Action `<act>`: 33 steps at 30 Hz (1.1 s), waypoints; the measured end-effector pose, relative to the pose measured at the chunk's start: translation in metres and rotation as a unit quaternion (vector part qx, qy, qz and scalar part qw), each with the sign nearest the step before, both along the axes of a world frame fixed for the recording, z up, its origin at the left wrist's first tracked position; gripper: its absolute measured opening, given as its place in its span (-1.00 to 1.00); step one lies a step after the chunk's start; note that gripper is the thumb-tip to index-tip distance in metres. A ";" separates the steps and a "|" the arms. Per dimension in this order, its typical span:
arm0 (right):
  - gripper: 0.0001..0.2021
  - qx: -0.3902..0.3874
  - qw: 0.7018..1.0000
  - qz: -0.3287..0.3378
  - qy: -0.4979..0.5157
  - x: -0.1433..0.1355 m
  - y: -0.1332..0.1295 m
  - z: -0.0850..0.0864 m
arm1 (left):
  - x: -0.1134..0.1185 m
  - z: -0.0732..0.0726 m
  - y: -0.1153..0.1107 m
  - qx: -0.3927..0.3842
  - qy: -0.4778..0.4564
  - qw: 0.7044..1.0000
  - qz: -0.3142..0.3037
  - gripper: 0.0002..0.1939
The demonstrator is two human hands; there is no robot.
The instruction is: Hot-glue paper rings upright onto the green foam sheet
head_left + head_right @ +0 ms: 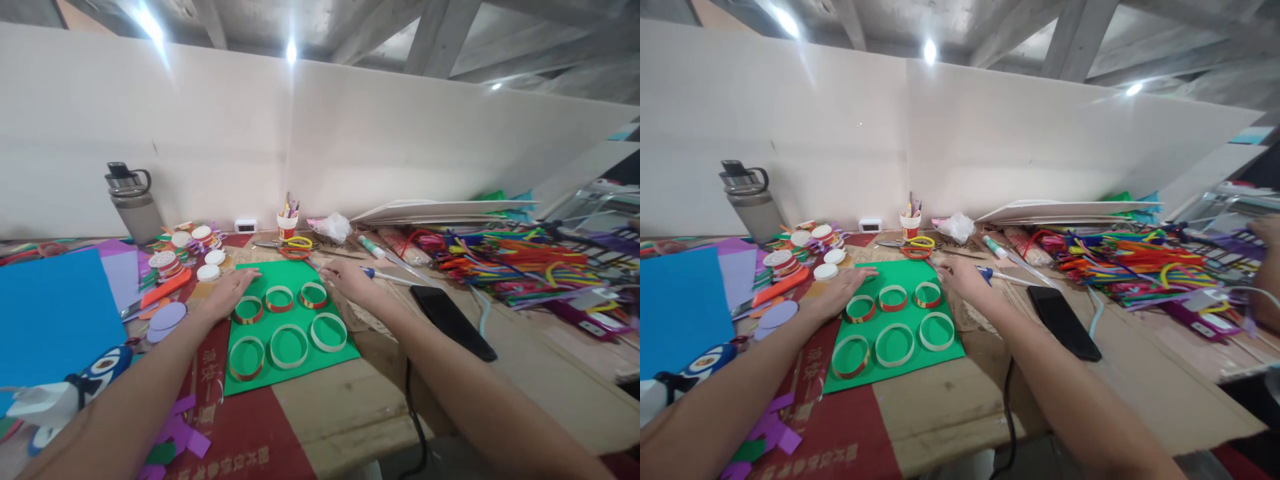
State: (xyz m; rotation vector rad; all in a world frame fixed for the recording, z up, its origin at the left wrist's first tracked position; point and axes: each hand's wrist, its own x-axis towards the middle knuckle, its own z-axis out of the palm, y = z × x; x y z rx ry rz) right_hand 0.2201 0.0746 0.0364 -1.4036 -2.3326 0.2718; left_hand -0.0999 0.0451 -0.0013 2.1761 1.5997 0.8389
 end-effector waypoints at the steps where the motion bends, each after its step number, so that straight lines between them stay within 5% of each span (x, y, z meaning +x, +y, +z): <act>1: -0.67 -0.013 1.000 0.018 0.012 -0.002 -0.004 -0.003 | 0.000 0.001 0.000 0.000 0.008 1.000 -0.002 -0.42; 11: -0.63 -0.072 0.997 -0.001 0.026 -0.006 -0.021 -0.009 | 0.001 0.003 0.003 -0.004 0.051 0.999 -0.010 -0.35; 18: -0.59 -0.088 0.996 -0.016 -0.009 -0.008 -0.026 -0.003 | 0.001 0.006 -0.001 -0.028 0.020 0.999 -0.006 -0.38; 33: -0.64 -0.146 0.986 0.029 0.076 -0.005 -0.031 0.000 | 0.002 0.004 -0.008 -0.021 -0.068 0.997 0.020 -0.37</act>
